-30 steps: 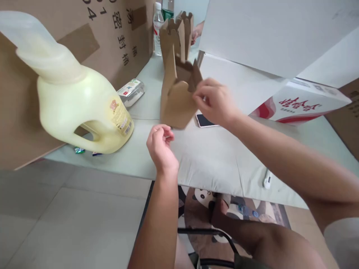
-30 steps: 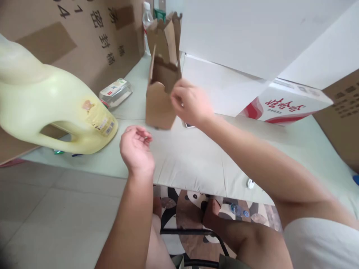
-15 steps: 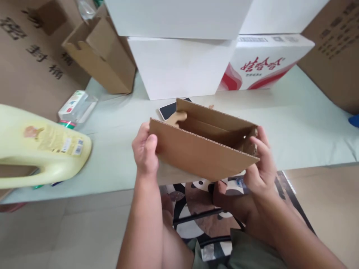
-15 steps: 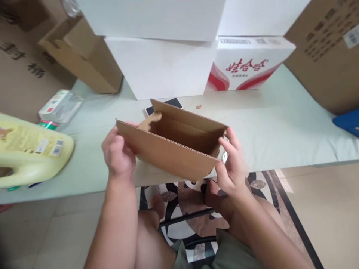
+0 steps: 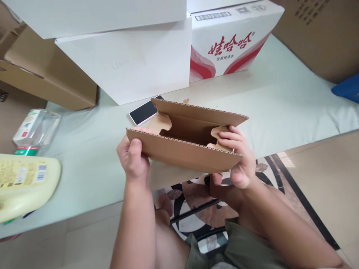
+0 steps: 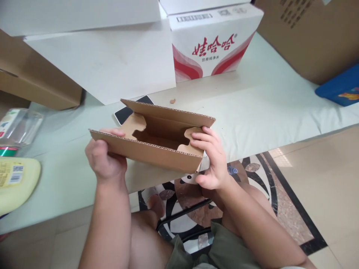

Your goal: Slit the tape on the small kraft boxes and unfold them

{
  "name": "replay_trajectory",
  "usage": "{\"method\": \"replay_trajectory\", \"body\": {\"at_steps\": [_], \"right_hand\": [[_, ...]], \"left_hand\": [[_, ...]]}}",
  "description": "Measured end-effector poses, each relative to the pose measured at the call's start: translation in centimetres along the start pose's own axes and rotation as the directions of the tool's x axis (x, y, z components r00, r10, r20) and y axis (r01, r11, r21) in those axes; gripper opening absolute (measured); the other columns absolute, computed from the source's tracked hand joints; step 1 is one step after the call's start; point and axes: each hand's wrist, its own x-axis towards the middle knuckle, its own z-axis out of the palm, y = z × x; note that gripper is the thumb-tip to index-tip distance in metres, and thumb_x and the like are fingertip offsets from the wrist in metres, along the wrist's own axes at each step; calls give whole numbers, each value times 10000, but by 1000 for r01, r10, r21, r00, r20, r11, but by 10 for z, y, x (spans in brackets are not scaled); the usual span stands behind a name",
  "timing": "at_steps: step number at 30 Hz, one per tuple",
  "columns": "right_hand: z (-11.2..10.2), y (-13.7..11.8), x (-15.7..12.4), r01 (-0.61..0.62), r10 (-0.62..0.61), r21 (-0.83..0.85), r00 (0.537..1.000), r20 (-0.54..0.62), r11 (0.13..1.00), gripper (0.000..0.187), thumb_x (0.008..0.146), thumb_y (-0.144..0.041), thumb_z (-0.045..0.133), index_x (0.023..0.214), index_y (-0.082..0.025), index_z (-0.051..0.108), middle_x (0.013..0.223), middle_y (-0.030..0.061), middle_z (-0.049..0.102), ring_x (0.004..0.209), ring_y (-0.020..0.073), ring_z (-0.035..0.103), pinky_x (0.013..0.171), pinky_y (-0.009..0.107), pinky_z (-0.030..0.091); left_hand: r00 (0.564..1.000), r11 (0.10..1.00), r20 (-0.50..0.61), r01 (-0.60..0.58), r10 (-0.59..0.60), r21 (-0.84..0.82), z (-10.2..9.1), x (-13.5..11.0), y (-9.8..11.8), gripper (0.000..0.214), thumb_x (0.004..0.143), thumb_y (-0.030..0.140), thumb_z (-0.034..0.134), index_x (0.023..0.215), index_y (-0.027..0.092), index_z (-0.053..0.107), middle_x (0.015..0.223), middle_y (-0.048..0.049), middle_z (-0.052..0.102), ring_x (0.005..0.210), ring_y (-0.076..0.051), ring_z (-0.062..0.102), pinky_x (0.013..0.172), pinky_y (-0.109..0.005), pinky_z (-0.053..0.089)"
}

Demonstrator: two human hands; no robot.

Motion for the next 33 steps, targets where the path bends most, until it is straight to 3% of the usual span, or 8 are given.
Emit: {"method": "replay_trajectory", "body": {"at_steps": [3,6,10,15,17,21,26,33], "right_hand": [[2,-3,1,-20,21,-28,1000,6,999,455,905,-640,555,1197,-304,653,1103,89,709,1072,335,707,1127,633,483],[7,-4,-3,-105,106,30,993,-51,994,473,911,-541,560,1338,-337,559,1257,100,641,1284,340,612,1197,627,429],[11,1,-7,-240,245,53,961,-130,969,620,887,-619,533,1462,-417,420,1585,78,387,1528,358,379,1177,628,445],[9,9,-2,-298,299,84,954,2,951,797,888,-717,449,1584,-427,194,1697,53,267,1599,345,285,1259,624,344],[8,11,-2,-293,295,103,955,-7,950,835,873,-725,472,1597,-407,205,1669,63,318,1591,352,294,1279,633,312],[7,15,-7,-298,300,53,954,-25,953,761,862,-733,476,1534,-414,317,1574,82,418,1509,358,419,1220,621,405],[8,18,-12,-253,254,27,965,-69,967,484,913,-642,459,1286,-342,535,1497,102,489,1508,376,418,1205,648,391],[4,16,-12,-204,203,4,977,-59,979,410,960,-522,465,1277,-314,623,1592,56,505,1545,363,394,1277,670,269]], "left_hand": [[997,997,-56,40,-43,-63,1,-1,5,101,705,272,753,774,239,687,745,12,579,691,-130,525,664,-226,457],[993,990,-70,89,-97,-108,2,-3,9,296,617,157,783,870,238,650,767,34,512,661,-103,483,653,-213,438],[990,985,-29,133,-137,-107,1,-9,9,343,627,181,799,913,238,617,812,17,498,704,-120,512,686,-236,460],[995,999,88,50,-49,-12,-6,-14,1,300,723,253,762,1007,273,669,1081,-38,654,934,-182,608,887,-295,515],[989,1000,147,18,-20,12,-8,-14,-2,365,763,279,742,1120,312,676,1291,-36,661,1079,-212,624,991,-330,509],[982,1000,188,8,-12,21,-9,-12,-4,473,769,364,746,1236,349,671,1522,-20,572,1341,-294,576,1147,-436,467],[962,992,273,-51,17,118,-8,-10,-3,279,851,382,643,1078,305,787,1436,-23,664,1477,-326,488,1276,-525,331],[941,976,320,-163,111,142,-16,-7,-13,298,914,453,613,1066,267,789,1416,-58,682,1454,-337,522,1274,-545,349]]}}
